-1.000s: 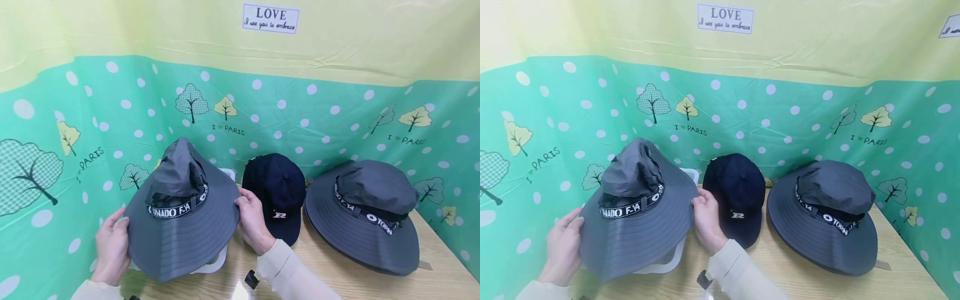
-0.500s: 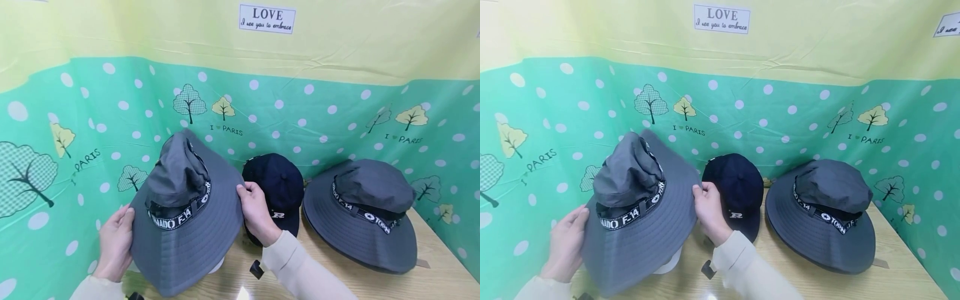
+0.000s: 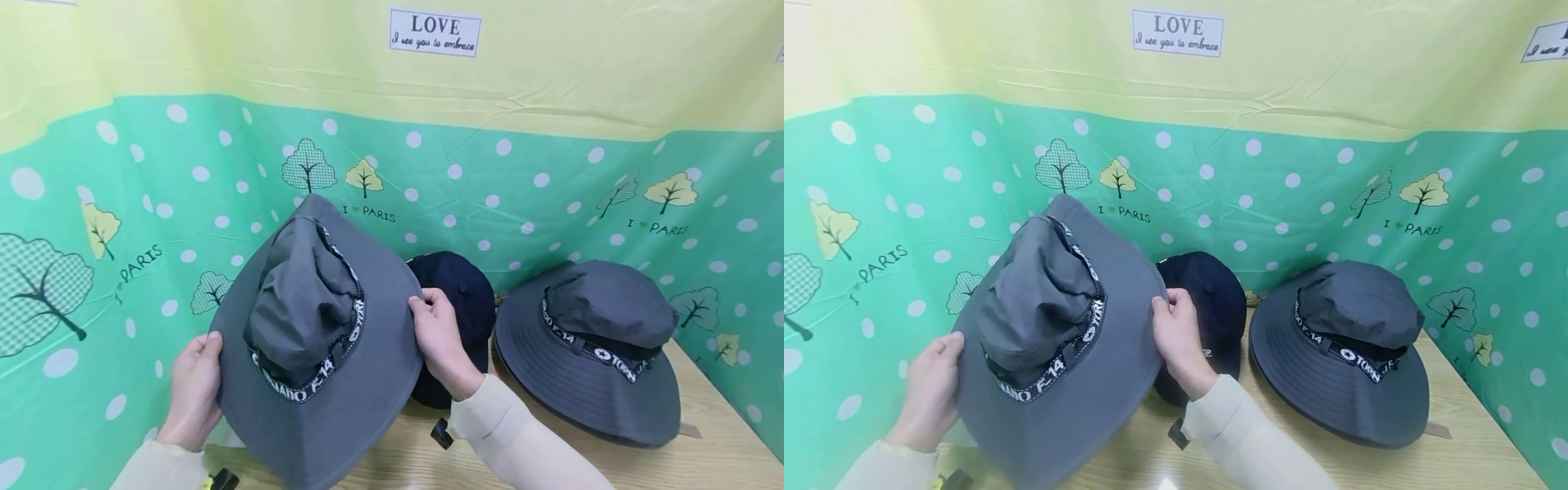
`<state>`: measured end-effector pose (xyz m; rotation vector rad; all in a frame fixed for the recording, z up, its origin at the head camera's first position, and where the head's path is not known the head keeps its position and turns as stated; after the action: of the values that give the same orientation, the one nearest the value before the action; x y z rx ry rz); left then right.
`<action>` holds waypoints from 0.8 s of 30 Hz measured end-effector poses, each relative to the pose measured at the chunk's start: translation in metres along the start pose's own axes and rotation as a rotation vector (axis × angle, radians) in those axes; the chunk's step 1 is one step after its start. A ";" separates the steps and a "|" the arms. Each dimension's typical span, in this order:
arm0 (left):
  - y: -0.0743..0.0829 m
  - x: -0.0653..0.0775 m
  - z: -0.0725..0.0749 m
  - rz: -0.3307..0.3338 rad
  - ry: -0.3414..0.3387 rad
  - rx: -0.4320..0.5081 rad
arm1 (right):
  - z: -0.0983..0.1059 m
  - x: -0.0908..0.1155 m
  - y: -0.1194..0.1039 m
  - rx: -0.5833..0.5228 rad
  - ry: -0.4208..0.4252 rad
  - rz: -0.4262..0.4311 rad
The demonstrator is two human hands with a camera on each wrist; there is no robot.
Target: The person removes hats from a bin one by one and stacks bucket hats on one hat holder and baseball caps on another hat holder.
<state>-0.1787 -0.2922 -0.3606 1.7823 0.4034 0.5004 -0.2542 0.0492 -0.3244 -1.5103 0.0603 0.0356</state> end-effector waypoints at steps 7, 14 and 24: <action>0.006 0.002 -0.023 -0.025 -0.052 -0.047 | 0.026 -0.001 -0.002 0.033 0.038 0.018; 0.010 0.005 -0.045 -0.079 -0.032 -0.080 | 0.057 -0.003 -0.002 0.111 0.110 0.026; 0.006 0.009 -0.089 -0.056 -0.110 -0.111 | 0.112 -0.001 0.002 0.136 0.183 -0.017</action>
<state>-0.2181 -0.2167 -0.3333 1.6780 0.3419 0.3765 -0.2537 0.1612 -0.3199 -1.3747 0.1934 -0.1186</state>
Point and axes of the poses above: each hand's wrist, its own x-axis away from the middle knuckle, its own z-axis out of the back of the hand, y = z × x, the point moved 6 cm from there along -x, towards the middle knuckle, and after that the axes turned 6 degrees about x, right-handed, at the moved point
